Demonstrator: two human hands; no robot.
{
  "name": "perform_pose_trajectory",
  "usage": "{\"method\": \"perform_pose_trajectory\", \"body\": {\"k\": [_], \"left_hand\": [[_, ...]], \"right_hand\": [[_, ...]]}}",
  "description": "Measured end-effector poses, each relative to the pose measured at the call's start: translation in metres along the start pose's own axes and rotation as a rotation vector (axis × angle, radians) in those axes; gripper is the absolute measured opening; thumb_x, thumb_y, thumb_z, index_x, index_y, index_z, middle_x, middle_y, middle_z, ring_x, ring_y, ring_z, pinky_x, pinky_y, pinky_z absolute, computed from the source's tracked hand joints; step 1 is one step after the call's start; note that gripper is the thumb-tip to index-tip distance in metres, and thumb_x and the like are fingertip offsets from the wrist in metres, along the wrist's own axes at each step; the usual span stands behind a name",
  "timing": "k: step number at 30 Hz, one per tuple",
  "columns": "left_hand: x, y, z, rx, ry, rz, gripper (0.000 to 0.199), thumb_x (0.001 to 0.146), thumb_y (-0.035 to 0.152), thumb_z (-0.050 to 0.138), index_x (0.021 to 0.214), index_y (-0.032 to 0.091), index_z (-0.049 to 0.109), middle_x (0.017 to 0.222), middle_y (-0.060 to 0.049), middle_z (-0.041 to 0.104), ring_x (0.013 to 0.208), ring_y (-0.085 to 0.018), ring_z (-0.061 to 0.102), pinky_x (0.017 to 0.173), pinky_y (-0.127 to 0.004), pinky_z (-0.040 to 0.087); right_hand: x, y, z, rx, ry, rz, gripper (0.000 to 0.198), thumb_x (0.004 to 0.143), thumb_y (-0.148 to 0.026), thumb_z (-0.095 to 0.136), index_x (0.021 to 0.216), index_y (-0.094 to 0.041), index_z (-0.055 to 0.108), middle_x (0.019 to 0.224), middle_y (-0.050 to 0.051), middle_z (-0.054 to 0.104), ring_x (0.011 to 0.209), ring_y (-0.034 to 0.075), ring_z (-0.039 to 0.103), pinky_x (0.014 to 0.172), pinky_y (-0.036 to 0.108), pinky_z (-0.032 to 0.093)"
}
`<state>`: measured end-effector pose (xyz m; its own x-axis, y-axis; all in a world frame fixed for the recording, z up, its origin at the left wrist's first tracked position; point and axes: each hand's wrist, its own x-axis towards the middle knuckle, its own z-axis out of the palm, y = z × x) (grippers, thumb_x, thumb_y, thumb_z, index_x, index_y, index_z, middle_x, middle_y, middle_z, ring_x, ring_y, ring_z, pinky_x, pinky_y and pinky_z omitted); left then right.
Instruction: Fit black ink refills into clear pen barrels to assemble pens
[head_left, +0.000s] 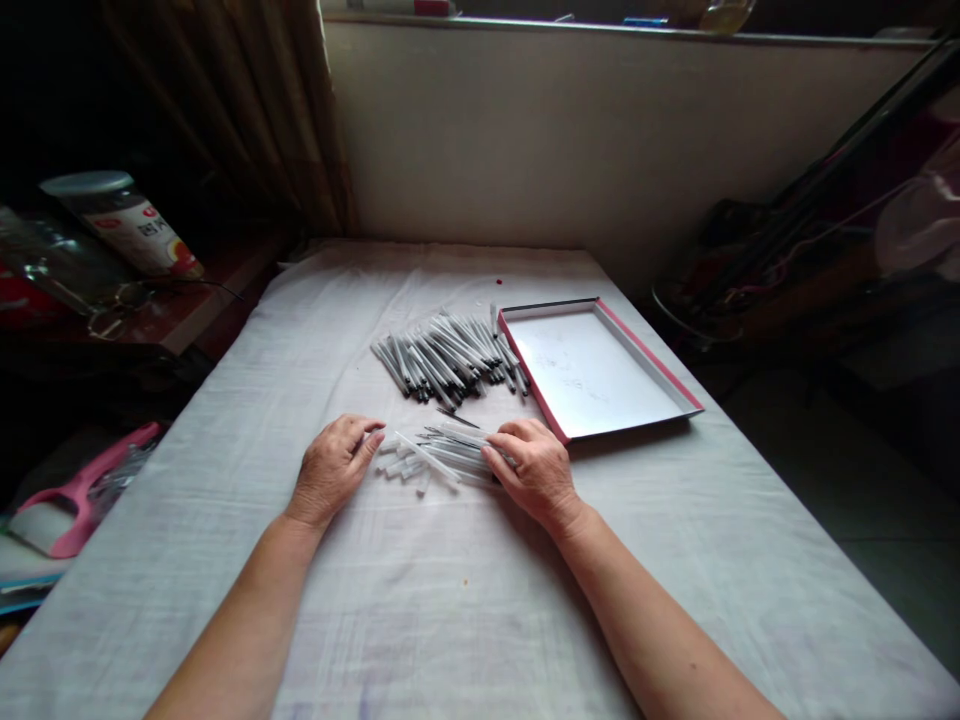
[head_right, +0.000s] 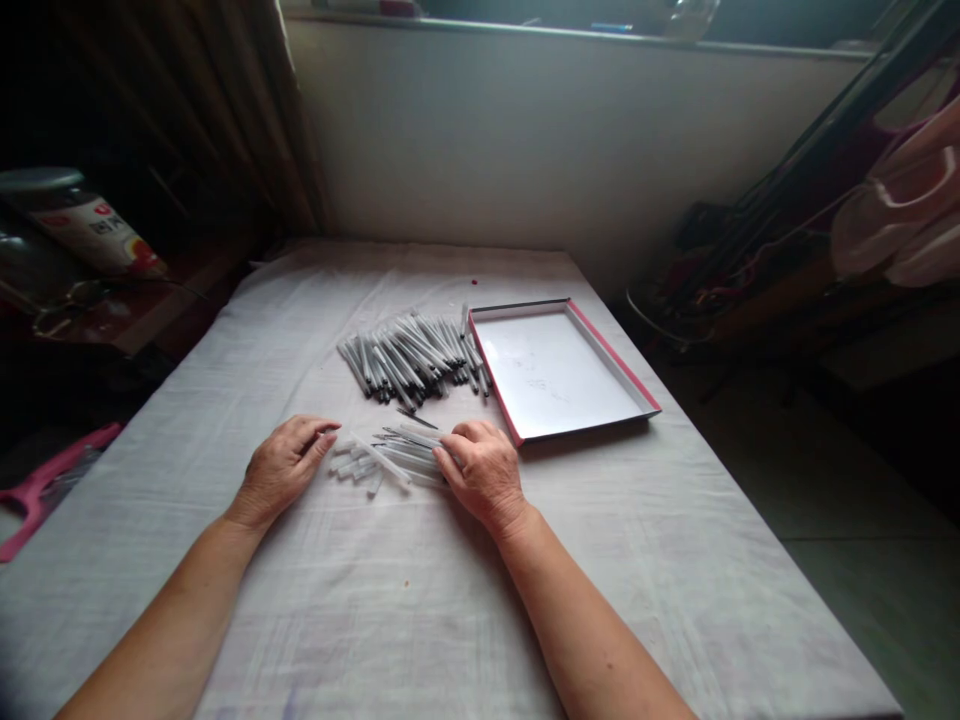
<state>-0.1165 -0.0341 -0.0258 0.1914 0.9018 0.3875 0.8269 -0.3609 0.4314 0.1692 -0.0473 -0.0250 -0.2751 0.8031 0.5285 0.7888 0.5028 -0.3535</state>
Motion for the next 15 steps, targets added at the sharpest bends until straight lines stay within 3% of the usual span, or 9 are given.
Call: {"method": "perform_pose_trajectory", "body": {"k": [8,15], "left_hand": [[0.01,-0.004,-0.001,-0.026,-0.081,-0.057,0.034,0.093,0.042,0.044,0.104,0.02,0.067,0.097,-0.005,0.071,0.087,-0.019,0.067,0.078,-0.028,0.051],[0.062,-0.007,0.007,0.192,-0.063,0.01,0.027,0.09,0.025,0.047,0.107,0.024,0.069,0.105,-0.005,0.069,0.094,-0.02,0.065,0.082,-0.029,0.051]], "right_hand": [[-0.005,0.008,0.003,0.06,0.008,0.029,0.018,0.089,-0.033,0.058,0.094,-0.022,0.072,0.089,0.007,0.07,0.084,0.021,0.062,0.078,0.034,0.047],[-0.006,0.009,0.003,0.14,0.065,0.053,0.022,0.092,-0.029,0.053,0.089,-0.021,0.073,0.085,0.006,0.071,0.08,0.019,0.064,0.076,0.032,0.05]]}}
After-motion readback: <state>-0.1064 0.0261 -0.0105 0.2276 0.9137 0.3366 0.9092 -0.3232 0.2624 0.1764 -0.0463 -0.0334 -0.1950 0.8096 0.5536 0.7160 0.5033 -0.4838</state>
